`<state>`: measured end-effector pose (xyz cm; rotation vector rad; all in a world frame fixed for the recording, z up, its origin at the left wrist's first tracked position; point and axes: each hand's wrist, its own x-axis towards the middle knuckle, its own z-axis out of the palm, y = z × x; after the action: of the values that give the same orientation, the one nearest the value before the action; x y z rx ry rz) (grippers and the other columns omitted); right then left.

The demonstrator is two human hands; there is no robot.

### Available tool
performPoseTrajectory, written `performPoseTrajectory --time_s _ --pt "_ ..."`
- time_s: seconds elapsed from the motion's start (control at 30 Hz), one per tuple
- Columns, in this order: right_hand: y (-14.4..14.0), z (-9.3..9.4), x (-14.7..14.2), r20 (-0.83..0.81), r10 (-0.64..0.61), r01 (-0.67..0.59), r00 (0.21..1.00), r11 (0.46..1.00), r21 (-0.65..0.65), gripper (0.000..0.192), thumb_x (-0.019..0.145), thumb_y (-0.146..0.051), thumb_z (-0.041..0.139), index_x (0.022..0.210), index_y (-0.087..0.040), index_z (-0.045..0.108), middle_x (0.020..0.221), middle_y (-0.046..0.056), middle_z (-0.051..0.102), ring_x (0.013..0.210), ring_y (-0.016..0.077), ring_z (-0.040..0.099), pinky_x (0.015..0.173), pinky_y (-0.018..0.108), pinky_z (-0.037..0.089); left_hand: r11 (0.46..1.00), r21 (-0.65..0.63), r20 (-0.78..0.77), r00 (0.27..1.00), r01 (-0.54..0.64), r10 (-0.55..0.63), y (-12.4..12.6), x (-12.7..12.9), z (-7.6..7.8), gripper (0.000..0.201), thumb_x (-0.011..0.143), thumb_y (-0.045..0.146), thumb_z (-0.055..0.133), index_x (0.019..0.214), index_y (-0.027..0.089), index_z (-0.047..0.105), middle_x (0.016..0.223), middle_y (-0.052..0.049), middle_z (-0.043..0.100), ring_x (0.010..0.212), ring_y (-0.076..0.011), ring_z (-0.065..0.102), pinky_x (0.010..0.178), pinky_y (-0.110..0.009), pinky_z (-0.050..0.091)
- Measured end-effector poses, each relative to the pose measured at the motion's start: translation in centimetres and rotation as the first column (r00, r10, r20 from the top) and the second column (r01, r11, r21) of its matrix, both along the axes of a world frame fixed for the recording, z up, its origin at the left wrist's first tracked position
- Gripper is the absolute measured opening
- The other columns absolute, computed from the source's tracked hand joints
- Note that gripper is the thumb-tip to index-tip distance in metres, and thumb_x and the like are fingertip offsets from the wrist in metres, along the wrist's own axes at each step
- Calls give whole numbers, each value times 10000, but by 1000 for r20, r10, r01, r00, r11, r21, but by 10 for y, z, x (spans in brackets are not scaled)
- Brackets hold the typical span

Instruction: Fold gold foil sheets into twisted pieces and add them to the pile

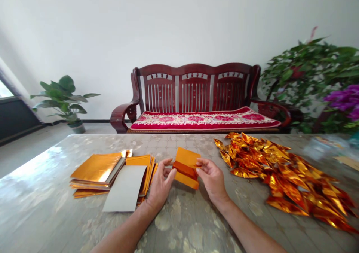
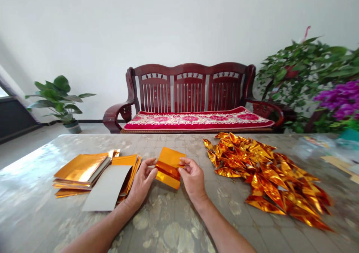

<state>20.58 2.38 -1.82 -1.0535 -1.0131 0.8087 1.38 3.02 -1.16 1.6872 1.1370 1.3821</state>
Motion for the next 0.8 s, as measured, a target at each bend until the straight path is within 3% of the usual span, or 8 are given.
performPoseTrajectory --time_s 0.17,0.37,0.5,0.6,0.67,0.8 --pt "-2 3 -4 -93 -12 11 996 1000 -13 339 648 -245 728 978 -191 668 882 30 718 763 172 696 692 277 566 956 -99 206 946 276 -252 -5 4 5 359 890 248 476 1240 205 545 1208 -84 660 1093 -221 639 896 -360 549" --pt "-4 5 -7 -134 -4 1 991 1000 -22 336 650 -256 743 967 -195 649 886 26 718 775 176 703 716 285 570 890 -167 520 805 423 -285 0 13 0 502 766 188 646 1252 221 527 1147 -50 691 989 -183 673 883 -319 545" --pt "-5 4 -10 -118 -8 4 993 999 -36 332 656 -288 757 956 -196 649 892 45 724 754 200 707 680 308 579 864 -199 573 770 463 -281 -2 15 0 396 722 263 773 1079 173 627 946 -39 725 802 -154 673 710 -248 546" --pt "-5 3 -11 -103 9 -16 995 998 -65 344 656 -322 766 954 -195 650 850 43 728 724 207 704 658 313 573 858 -194 592 754 476 -284 -4 17 2 423 682 295 820 1041 162 642 947 -46 732 803 -156 672 740 -264 549" --pt "-5 2 -11 -70 24 -31 997 995 -97 343 657 -338 764 947 -191 656 818 38 730 703 207 698 659 316 565 876 -199 597 763 440 -248 -3 18 3 469 656 312 839 1052 167 633 962 -48 732 821 -167 677 742 -274 553" --pt "-6 2 -11 85 85 -71 993 986 -150 261 689 -358 726 879 -184 685 750 37 716 661 208 671 638 319 545 919 -253 543 831 303 -124 2 17 2 417 628 356 843 935 165 636 832 -16 716 687 -138 645 571 -211 507"
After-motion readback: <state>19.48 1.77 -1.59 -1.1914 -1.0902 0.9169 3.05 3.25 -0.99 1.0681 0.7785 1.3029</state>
